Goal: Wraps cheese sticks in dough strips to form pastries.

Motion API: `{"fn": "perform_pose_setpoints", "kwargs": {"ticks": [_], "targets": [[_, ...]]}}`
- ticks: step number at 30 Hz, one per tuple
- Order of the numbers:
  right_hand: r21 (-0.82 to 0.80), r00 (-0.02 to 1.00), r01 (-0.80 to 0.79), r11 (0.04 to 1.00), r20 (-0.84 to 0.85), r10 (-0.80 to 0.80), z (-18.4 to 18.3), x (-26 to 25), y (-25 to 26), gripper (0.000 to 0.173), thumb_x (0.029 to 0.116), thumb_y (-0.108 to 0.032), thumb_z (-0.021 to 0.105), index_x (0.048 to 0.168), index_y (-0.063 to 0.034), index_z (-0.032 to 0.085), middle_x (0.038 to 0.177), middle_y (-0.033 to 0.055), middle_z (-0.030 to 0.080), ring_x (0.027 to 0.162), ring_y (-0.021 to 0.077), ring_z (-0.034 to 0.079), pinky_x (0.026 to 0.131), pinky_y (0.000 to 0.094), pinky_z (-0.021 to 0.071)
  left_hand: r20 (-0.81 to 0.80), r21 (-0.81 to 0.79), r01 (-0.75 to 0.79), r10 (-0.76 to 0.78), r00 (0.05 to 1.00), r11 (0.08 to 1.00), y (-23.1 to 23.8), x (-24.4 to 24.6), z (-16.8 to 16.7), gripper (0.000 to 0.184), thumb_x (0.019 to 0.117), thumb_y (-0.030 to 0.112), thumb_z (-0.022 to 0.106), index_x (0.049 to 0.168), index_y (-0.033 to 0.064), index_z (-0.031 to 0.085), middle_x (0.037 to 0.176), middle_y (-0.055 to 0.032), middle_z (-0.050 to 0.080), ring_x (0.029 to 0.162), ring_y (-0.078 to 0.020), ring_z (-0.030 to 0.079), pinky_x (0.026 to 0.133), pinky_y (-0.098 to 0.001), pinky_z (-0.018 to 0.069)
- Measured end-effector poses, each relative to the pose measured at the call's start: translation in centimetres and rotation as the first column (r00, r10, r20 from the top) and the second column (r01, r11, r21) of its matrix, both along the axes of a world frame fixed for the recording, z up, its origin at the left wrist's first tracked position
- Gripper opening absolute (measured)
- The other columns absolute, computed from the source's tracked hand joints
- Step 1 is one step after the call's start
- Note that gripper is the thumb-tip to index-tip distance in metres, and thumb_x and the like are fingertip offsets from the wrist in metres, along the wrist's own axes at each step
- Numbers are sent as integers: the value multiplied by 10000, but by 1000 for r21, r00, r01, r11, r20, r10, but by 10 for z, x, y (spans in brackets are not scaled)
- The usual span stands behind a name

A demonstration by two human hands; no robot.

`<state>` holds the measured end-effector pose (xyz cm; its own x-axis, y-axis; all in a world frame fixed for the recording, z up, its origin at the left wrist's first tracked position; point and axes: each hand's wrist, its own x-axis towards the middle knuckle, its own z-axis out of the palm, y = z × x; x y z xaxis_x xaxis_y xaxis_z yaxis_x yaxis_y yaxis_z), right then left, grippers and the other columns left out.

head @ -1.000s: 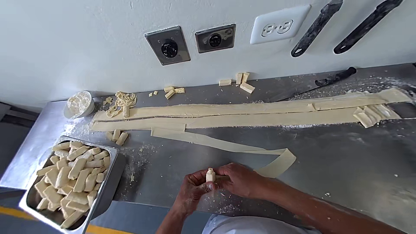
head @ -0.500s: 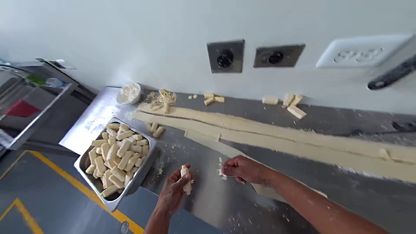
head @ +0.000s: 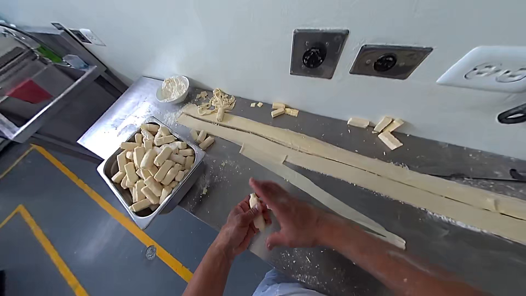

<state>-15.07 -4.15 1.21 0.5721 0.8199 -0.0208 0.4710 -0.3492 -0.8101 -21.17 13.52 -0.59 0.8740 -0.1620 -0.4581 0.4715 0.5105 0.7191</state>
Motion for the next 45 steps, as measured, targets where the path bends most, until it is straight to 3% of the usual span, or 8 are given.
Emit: {"fn": "perform_pose_setpoints", "kwargs": {"ticks": [5, 12, 16, 23, 31, 36, 39, 45], "targets": [[239, 957, 95, 966, 245, -155, -27, -40, 16, 938, 753, -104, 857, 1544, 55, 377, 1308, 234, 651, 1230, 354, 632, 1101, 435, 475, -74, -25, -49, 47, 996, 998, -13, -11, 4, 733, 1061, 548, 43, 1263, 40, 531, 827, -31, 720, 740, -130, 713, 669, -291, 607], [98, 942, 243, 965, 214, -259, -61, -55, -8, 1024, 580, -274, 973, 1437, 67, 526, 1370, 305, 572, 1264, 470, 572, 1040, 576, 496, -85, 235, -222, 248, 965, 946, 5, -29, -4, 630, 1099, 472, 78, 1307, 56, 504, 540, 57, 507, 415, -56, 501, 420, -216, 476], [-256, 929, 357, 898, 196, -314, -80, -6, -30, 323, 919, -101, 725, 1176, 94, 704, 1160, 353, 652, 1152, 554, 598, 985, 652, 483, 347, 802, -453, 312, 884, 391, 104, 11, 43, 483, 1096, 301, 319, 1403, -54, 432, 830, -71, 611, 690, -142, 598, 660, -335, 540], [-289, 846, 345, 893, -317, -429, -61, 23, -39, 234, 990, -188, 640, 1080, 25, 677, 925, 131, 660, 832, 210, 628, 800, 385, 518, 392, 914, -356, 199, 898, -196, 195, 108, 83, 711, 946, 103, 637, 1522, -80, 262, 1421, -402, 440, 1288, -556, 490, 1047, -673, 406], [72, 682, 585, 808, -584, -441, 26, 21, -72, 375, 987, -77, 562, 1348, 17, 525, 1100, 87, 705, 944, 129, 693, 841, 321, 582, 308, 938, -299, 23, 951, -178, 227, 122, 71, 705, 1011, 396, 616, 1483, -85, 407, 1263, -409, 581, 1194, -659, 509, 981, -812, 355], [185, 637, 686, 704, -621, -457, 59, 28, -84, 191, 980, -40, 570, 1133, -33, 683, 999, 66, 719, 876, 130, 701, 799, 302, 598, 261, 910, -267, -62, 963, -318, 212, 121, 69, 514, 1067, 342, 530, 1347, -86, 569, 1195, -415, 609, 1139, -652, 552, 942, -816, 358], [229, 705, 637, 736, -558, -437, 81, 24, -81, 212, 985, -57, 575, 1135, -29, 723, 976, 32, 728, 887, 98, 688, 834, 290, 580, 483, 833, -531, -266, 834, -152, 152, 109, 80, 440, 1046, 230, 568, 1330, -107, 580, 1288, -383, 591, 1224, -598, 538, 1028, -758, 361], [390, 922, 332, 859, -325, -209, 114, 38, -49, 310, 981, -44, 605, 1282, -23, 674, 1110, 28, 732, 892, 42, 685, 769, 199, 580, 593, 484, -48, -287, 752, 874, -53, 52, 55, 278, 873, 282, 786, 1065, 95, 711, 977, 69, 751, 936, -23, 705, 867, -254, 595]]}}
